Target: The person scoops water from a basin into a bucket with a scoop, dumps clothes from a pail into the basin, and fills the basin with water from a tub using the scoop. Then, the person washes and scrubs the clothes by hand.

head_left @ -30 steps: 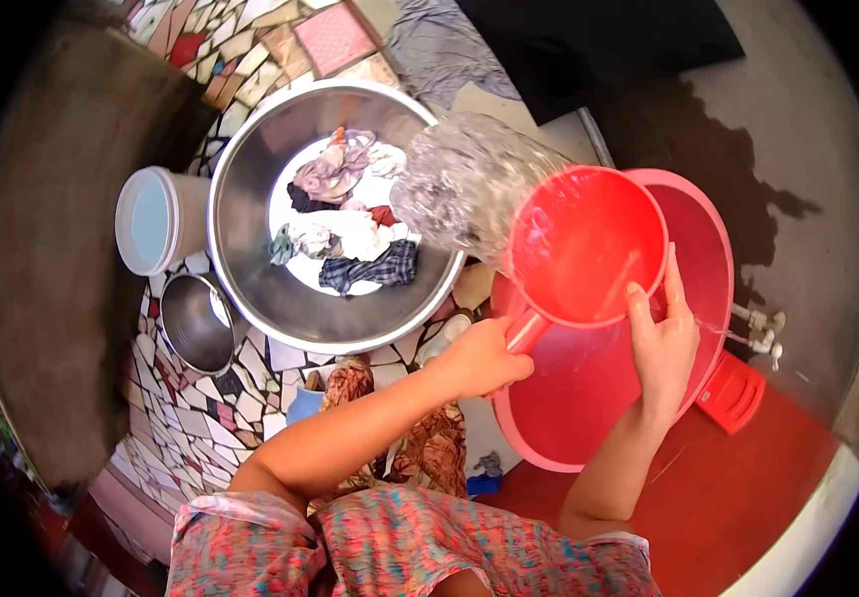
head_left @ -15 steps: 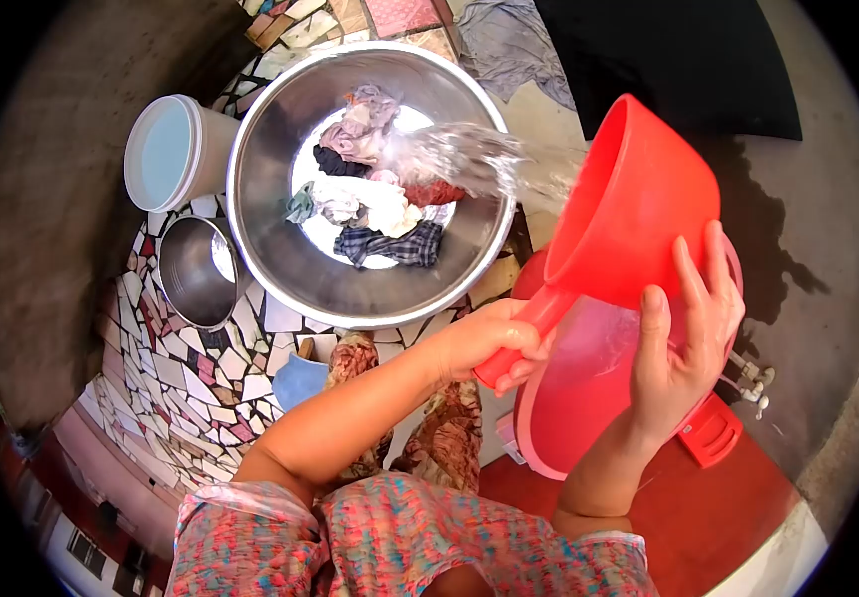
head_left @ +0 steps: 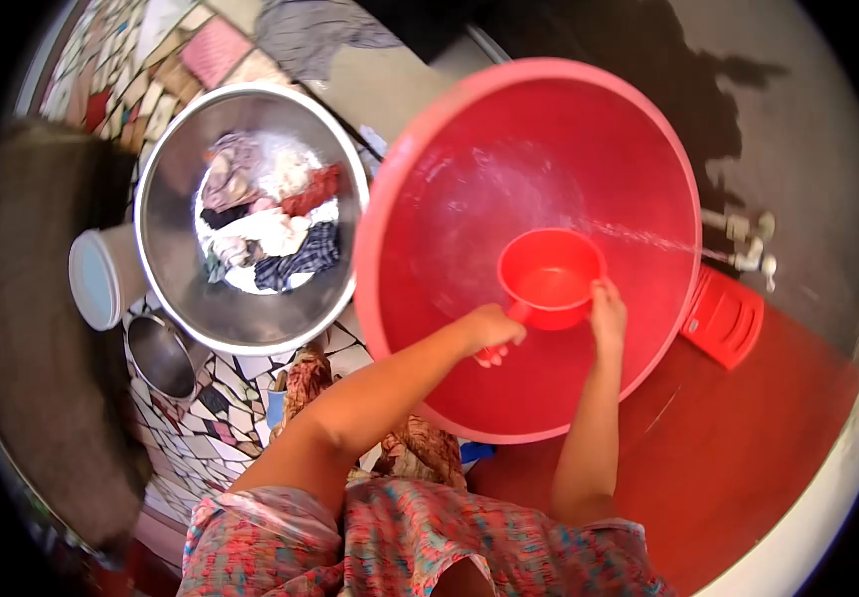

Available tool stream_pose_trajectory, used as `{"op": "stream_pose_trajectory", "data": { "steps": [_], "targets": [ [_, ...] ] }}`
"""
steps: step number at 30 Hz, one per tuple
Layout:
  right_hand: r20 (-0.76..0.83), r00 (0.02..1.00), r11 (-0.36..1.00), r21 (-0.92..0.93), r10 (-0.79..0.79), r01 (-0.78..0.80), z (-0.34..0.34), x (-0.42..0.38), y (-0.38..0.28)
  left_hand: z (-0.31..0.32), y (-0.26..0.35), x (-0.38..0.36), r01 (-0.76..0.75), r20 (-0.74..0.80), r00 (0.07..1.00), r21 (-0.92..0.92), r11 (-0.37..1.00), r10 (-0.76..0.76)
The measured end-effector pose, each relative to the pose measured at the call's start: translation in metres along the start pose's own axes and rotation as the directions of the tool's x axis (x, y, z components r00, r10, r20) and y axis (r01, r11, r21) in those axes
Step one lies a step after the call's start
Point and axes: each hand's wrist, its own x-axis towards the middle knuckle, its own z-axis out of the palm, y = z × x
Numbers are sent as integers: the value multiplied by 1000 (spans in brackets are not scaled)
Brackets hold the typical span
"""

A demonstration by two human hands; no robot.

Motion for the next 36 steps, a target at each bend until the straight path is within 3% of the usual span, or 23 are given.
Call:
{"op": "stream_pose_trajectory", "data": {
  "steps": [2, 4, 9, 11, 14, 16, 17, 19, 20, 22, 23, 24, 27, 28, 30, 32, 34, 36],
  "targets": [
    [179, 960, 976, -2, 216, -219, 20, 23, 60, 0, -17, 61, 198, 58, 978, 40, 979, -200],
    [266, 856, 893, -60, 444, -445, 38, 25, 75, 0, -32, 102, 295, 81, 949, 104, 950, -303],
    [325, 701, 765, -134, 635, -630, 89, 51, 135, -18, -75, 164, 508, 100, 850, 106, 855, -518],
    [320, 663, 729, -167, 677, -664, 115, 70, 147, -35, -84, 183, 533, 91, 834, 125, 837, -545],
    [305, 606, 651, -65, 735, -757, 154, 97, 152, -56, -79, 200, 533, -16, 843, 161, 831, -537],
    [332, 661, 642, 183, 673, -745, 178, 114, 156, -72, -68, 210, 412, -197, 908, 266, 872, -369],
    [342, 654, 634, 185, 674, -751, 187, 120, 156, -80, -61, 216, 423, -205, 903, 268, 866, -378],
    [387, 730, 536, 501, 564, -680, 193, 124, 147, -91, -53, 221, 326, -388, 911, 478, 816, -137],
    [392, 728, 534, 500, 563, -682, 199, 122, 154, -92, -51, 219, 330, -392, 909, 477, 815, -139],
    [434, 823, 269, 797, 367, -541, 201, 111, 157, -90, -45, 211, 209, -439, 793, 847, 488, 423],
    [394, 804, 149, 853, 446, -501, 195, 102, 143, -88, -42, 203, 211, -439, 792, 849, 485, 423],
    [392, 805, 144, 856, 445, -496, 183, 94, 137, -84, -35, 191, 206, -443, 786, 845, 493, 431],
    [335, 928, 143, 923, 163, -358, 146, 78, 131, -65, -10, 149, 191, -448, 764, 844, 500, 465],
    [322, 935, 148, 928, 149, -343, 128, 67, 110, -56, -3, 131, 189, -455, 753, 842, 506, 476],
    [208, 958, 220, 943, 198, -250, 85, 47, 61, -38, 5, 94, 131, -427, 706, 862, 489, 564],
    [131, 982, 328, 929, 138, -170, 41, 22, 16, -23, 16, 50, 57, -409, 659, 864, 501, 631],
    [82, 993, 383, 918, 82, -108, 7, -7, -25, -9, 27, 0, -3, -439, 679, 800, 600, 589],
    [-2, 1000, 545, 838, 24, -11, -17, -35, -65, -4, 31, -47, -67, -445, 681, 754, 654, 582]
  ]
}}
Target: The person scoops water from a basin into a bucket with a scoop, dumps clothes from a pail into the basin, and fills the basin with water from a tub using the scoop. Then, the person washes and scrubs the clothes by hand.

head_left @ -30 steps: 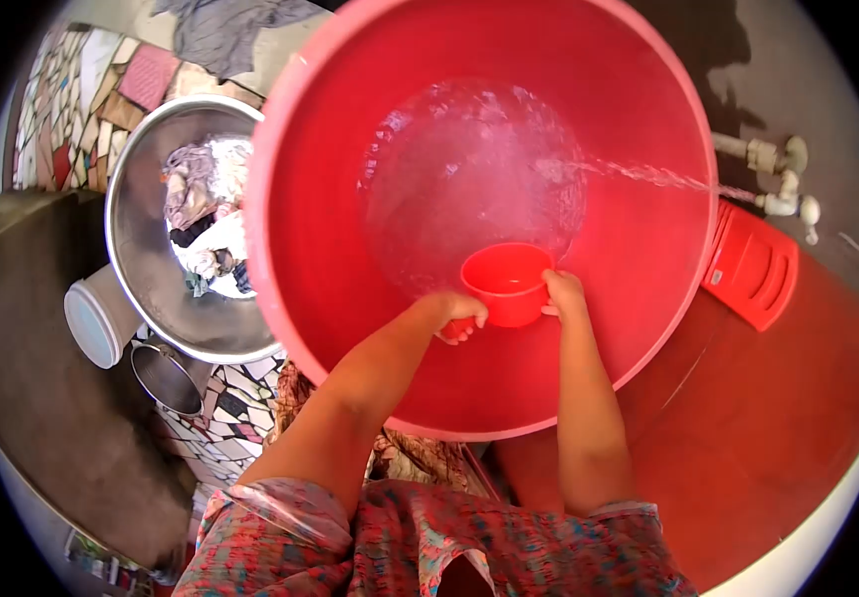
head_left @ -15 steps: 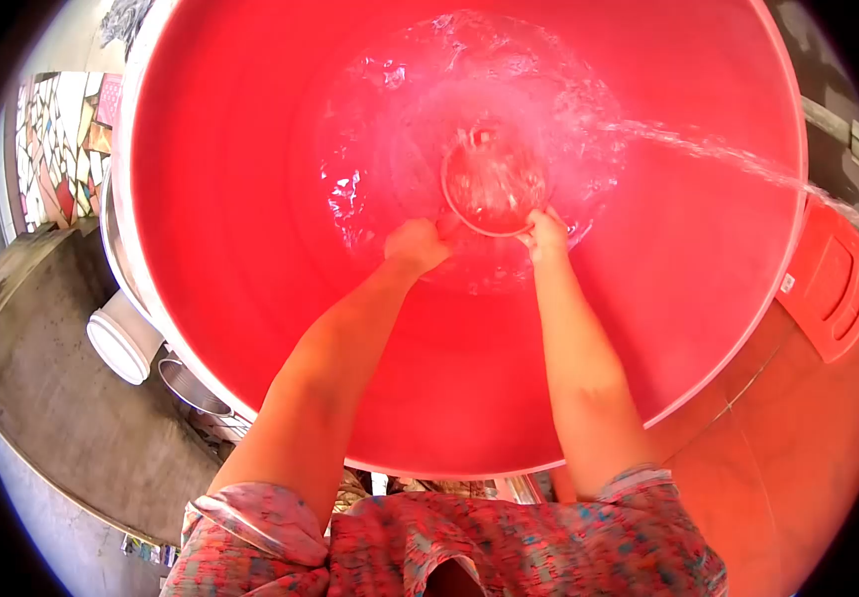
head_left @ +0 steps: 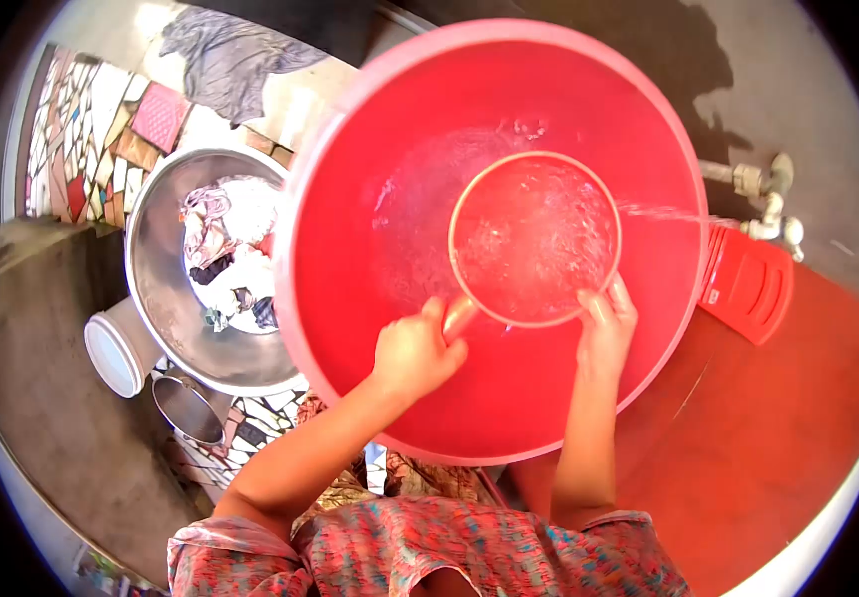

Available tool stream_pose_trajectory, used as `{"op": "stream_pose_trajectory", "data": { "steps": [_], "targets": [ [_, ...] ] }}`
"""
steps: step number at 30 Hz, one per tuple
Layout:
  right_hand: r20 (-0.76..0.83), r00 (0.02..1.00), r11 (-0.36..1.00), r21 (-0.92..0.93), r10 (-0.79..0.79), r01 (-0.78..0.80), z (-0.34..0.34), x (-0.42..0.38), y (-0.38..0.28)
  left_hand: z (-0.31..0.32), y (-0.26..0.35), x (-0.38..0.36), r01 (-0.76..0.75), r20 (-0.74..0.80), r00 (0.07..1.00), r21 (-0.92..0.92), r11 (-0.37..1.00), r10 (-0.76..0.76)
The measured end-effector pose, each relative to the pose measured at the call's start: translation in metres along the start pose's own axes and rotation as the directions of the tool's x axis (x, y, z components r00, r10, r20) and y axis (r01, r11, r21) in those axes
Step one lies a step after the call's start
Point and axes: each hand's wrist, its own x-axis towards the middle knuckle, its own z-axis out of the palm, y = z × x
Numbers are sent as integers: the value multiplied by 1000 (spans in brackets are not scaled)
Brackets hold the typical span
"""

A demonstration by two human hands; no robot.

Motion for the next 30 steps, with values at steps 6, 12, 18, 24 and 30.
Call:
{"op": "stream_pose_trajectory", "data": {
  "steps": [6, 12, 18, 24, 30],
  "targets": [
    [264, 925, 917, -217, -274, 334, 81, -82, -81, -60, -25, -82, 6, -29, 999, -387, 922, -18],
    [530, 757, 535, -541, -382, 649, 190, -151, -107, -86, -89, -119, -162, -138, 986, -654, 739, 94],
    [725, 586, -5, -630, -362, 777, 264, -192, -94, -113, -140, -132, 109, 162, 984, -868, 485, 69],
    [887, 293, -182, -373, -357, 910, 300, -217, -77, -132, -171, -142, 152, 166, 954, -986, 74, 248],
    [884, 39, -223, -160, -466, 961, 298, -240, -92, -143, -167, -144, 110, 90, 898, -994, -24, 430]
  ]
}}
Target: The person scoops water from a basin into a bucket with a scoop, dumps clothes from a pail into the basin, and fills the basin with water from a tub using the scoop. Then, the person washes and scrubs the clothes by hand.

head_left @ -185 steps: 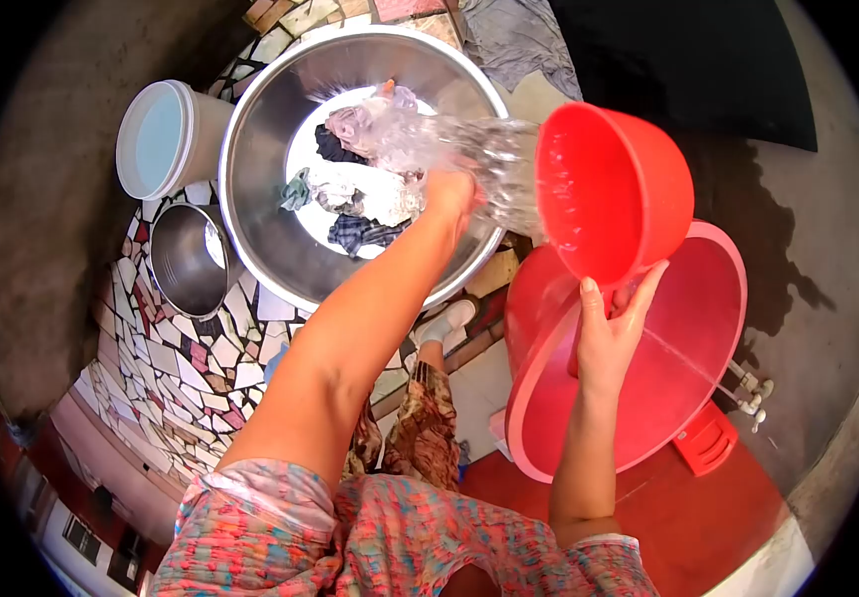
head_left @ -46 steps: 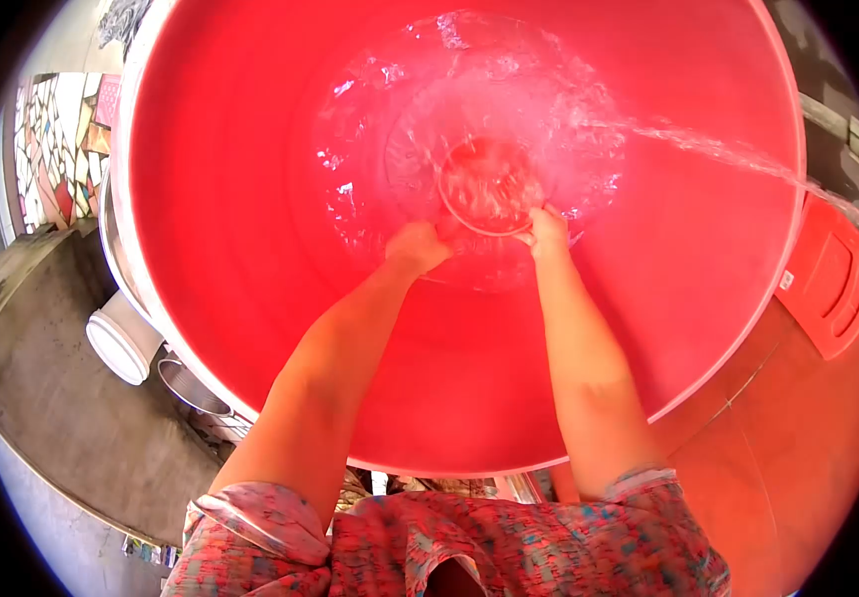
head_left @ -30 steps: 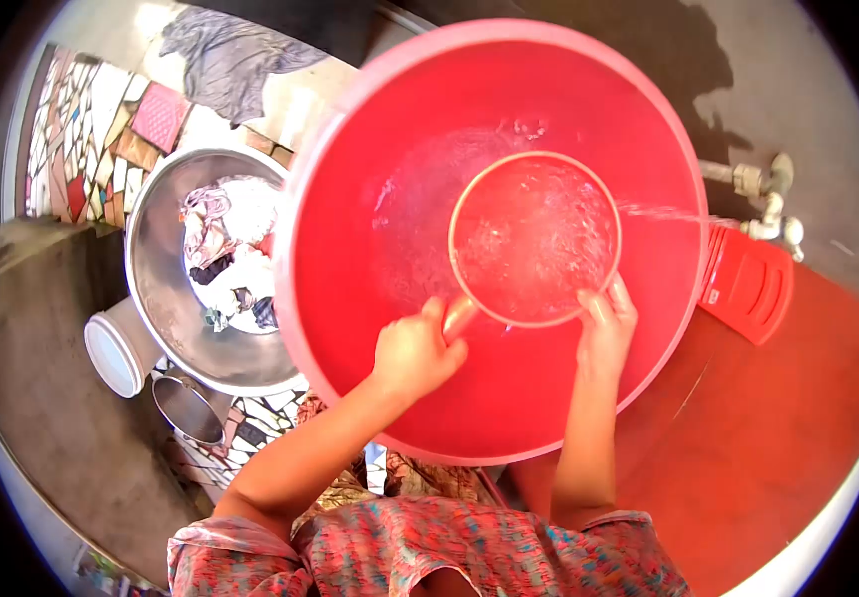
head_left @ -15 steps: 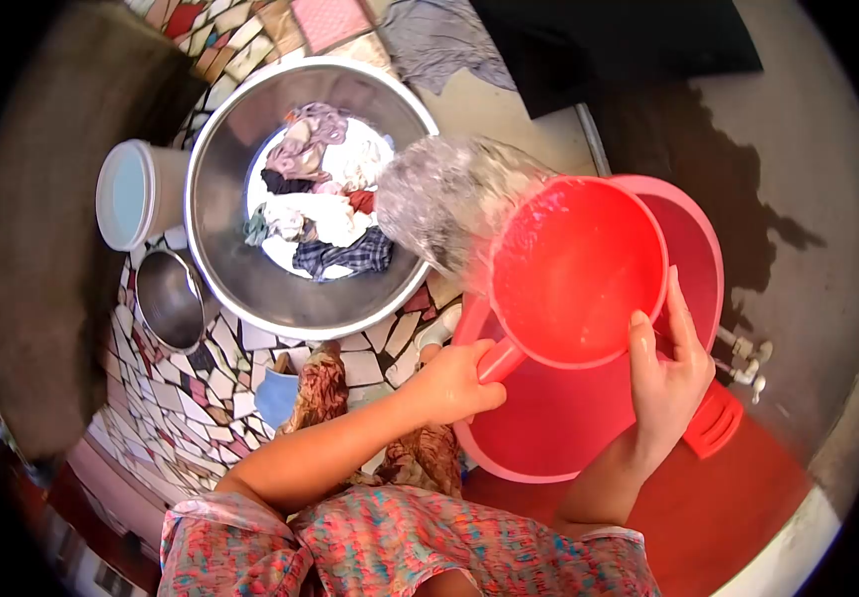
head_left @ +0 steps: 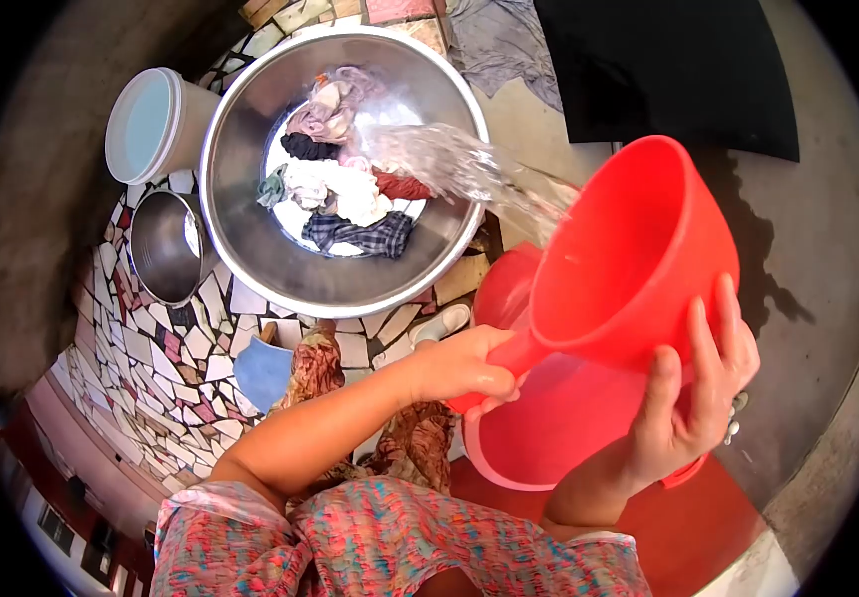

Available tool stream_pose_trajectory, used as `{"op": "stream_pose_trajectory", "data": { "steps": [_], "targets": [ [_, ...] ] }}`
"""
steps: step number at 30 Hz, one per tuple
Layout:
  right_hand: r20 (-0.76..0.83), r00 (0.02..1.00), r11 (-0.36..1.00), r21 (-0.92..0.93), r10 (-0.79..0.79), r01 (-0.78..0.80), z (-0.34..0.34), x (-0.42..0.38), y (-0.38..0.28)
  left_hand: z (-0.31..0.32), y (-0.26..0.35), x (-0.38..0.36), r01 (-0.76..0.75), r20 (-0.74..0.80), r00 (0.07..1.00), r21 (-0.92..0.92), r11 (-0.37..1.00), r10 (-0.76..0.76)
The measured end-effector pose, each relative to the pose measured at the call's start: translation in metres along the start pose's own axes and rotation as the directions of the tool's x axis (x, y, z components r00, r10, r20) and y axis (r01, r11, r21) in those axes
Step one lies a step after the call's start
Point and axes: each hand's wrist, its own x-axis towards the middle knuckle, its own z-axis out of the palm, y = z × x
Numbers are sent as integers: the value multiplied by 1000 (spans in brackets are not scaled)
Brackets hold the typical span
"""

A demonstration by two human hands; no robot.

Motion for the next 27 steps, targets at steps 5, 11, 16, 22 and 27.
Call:
{"op": "stream_pose_trajectory", "data": {
  "steps": [5, 11, 16, 22, 27],
  "targets": [
    [-225, 930, 955, 121, 291, -269, -18, -48, 49, 33, -12, 41, 40, -13, 999, 170, 985, -38],
    [110, 387, 371, 139, 916, -918, 9, -217, 216, 63, -89, 146, 542, -368, 841, 581, 607, -397],
    [590, -309, -297, -122, 746, -947, 74, -379, 299, -1, -203, 226, 823, -399, 471, 520, 229, -787],
    [687, -568, -469, -358, 454, -808, 181, -477, 335, -92, -291, 256, 942, -425, 130, 335, -22, -896],
    [739, -616, -498, -439, 274, -748, 265, -507, 374, -149, -300, 286, 938, -460, 142, 345, -29, -876]
  ]
}}
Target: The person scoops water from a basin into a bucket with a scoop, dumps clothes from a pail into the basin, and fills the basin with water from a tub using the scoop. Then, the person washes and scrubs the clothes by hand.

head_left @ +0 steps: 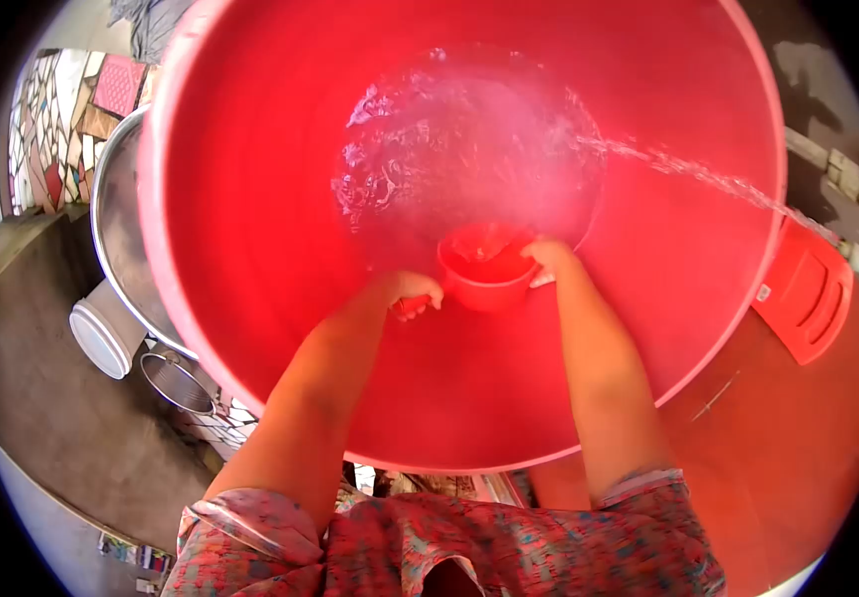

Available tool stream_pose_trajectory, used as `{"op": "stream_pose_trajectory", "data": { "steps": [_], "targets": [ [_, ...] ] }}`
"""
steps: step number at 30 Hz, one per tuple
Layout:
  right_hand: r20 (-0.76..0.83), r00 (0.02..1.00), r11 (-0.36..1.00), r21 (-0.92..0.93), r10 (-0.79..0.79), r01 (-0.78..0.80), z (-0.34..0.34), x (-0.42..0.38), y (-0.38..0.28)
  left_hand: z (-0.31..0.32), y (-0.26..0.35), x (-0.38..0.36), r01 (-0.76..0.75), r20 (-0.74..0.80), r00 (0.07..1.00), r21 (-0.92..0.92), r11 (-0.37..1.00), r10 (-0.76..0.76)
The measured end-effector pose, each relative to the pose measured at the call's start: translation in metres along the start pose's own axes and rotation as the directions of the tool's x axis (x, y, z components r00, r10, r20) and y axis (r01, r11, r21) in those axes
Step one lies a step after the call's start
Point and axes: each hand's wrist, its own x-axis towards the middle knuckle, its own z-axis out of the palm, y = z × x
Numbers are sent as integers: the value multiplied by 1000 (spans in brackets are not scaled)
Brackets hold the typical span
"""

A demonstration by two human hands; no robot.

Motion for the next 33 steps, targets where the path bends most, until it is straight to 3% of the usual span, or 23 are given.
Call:
{"op": "stream_pose_trajectory", "data": {
  "steps": [2, 3, 5, 6, 8, 9, 10, 11, 12, 14, 16, 18, 24, 29, 33],
  "targets": [
    [-59, 998, 997, 74, -14, 18, 2, 22, -15, -17, 6, 10, -98, -153, 983, 56, 994, 105],
    [-85, 995, 992, 113, -49, 58, 1, 18, -29, -24, 11, 9, -81, -150, 985, 61, 995, 90],
    [-121, 988, 986, 130, -92, 107, -2, 72, -46, -39, 23, 5, -170, -337, 921, 99, 980, 194],
    [-111, 989, 985, 132, -98, 113, -2, 67, -58, -49, 30, 3, -163, -347, 919, 99, 982, 188],
    [-160, 922, 860, 334, -353, 387, -9, 40, -73, -56, 44, 3, -210, -464, 831, 251, 945, 308],
    [-159, 922, 856, 344, -353, 387, -9, 45, -68, -54, 46, 2, -203, -466, 830, 259, 944, 307],
    [-276, 881, 744, 473, -383, 472, -9, 50, -61, -50, 46, -2, -239, -555, 642, 511, 826, 529],
    [-394, 831, 603, 572, -392, 556, -10, 55, -58, -47, 47, -7, -196, -546, 408, 730, 654, 732],
    [-317, 828, 614, 559, -463, 557, -16, 5, -55, -40, 51, -20, -192, -548, 397, 735, 651, 736],
    [-338, 786, 542, 582, -518, 607, -22, -20, -39, -16, 62, -59, 7, -622, 409, 734, 679, 668],
    [-370, 732, 464, 590, -573, 661, -26, -64, -29, 2, 61, -90, -19, -612, 375, 745, 666, 696],
    [-436, 633, 299, 618, -640, 728, -27, -130, -26, 23, 56, -126, -33, -597, 341, 765, 643, 726],
    [-459, 414, 252, 374, -786, 892, -32, -294, -11, 95, 20, -242, -150, -607, 306, 730, 667, 733],
    [-376, 212, 188, 101, -902, 977, 10, -428, -21, 129, -52, -311, -411, -645, 205, 626, 663, 737],
    [-278, 91, 146, -185, -956, 972, 64, -505, -40, 133, -117, -345, -650, -630, 215, 478, 591, 746]
  ]
}}
